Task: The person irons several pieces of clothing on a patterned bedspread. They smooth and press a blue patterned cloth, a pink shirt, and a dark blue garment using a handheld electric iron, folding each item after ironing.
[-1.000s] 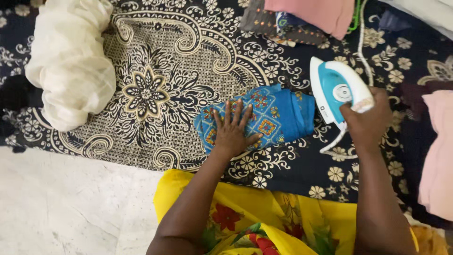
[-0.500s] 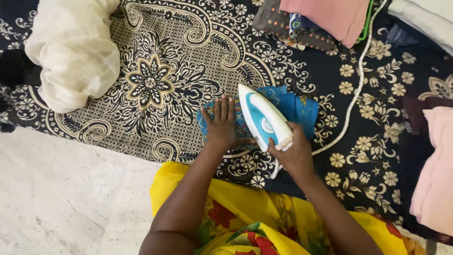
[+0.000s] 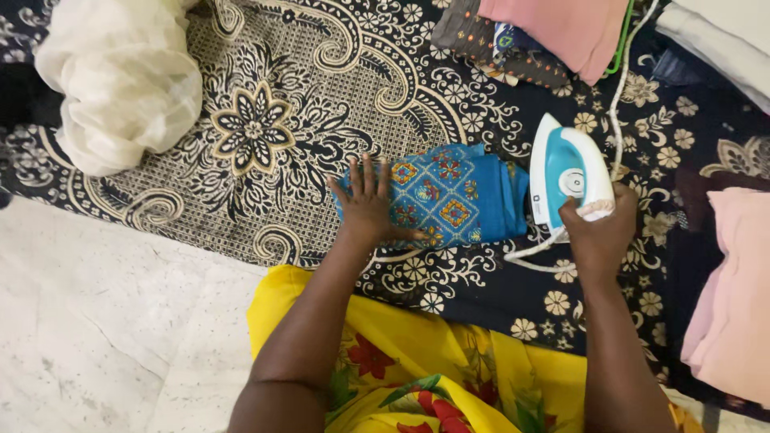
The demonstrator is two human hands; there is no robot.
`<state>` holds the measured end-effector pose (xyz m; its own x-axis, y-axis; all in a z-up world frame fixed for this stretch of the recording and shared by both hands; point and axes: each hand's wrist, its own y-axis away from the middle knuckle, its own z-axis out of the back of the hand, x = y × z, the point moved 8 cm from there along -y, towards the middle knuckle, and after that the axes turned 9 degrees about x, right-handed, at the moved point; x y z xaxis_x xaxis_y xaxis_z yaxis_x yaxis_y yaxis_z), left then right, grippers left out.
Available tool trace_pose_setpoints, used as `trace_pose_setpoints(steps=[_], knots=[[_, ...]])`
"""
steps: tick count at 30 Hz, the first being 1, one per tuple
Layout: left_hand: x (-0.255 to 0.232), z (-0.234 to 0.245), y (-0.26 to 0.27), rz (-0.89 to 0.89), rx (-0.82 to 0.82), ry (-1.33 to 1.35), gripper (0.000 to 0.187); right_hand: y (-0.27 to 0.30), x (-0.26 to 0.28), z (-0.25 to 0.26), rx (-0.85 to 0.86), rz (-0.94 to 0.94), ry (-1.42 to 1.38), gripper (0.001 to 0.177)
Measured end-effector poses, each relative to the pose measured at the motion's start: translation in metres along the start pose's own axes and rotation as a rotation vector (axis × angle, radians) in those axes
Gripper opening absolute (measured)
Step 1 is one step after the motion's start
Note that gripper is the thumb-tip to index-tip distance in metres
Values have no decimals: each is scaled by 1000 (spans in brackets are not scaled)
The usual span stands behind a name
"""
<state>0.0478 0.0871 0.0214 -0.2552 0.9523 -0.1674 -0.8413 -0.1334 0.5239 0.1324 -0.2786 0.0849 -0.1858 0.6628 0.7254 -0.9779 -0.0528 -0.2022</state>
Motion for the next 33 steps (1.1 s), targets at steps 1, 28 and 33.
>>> trace_pose_setpoints(steps=[1, 28, 33], knots=[[1, 3, 1, 0, -10, -15, 164, 3, 8, 2, 12, 48, -44, 53], [8, -10, 0, 51, 149, -33, 172, 20, 36, -22, 186, -106, -173, 58], [10, 0, 8, 4, 116, 38, 171, 37, 63, -26, 195, 20, -165, 58]])
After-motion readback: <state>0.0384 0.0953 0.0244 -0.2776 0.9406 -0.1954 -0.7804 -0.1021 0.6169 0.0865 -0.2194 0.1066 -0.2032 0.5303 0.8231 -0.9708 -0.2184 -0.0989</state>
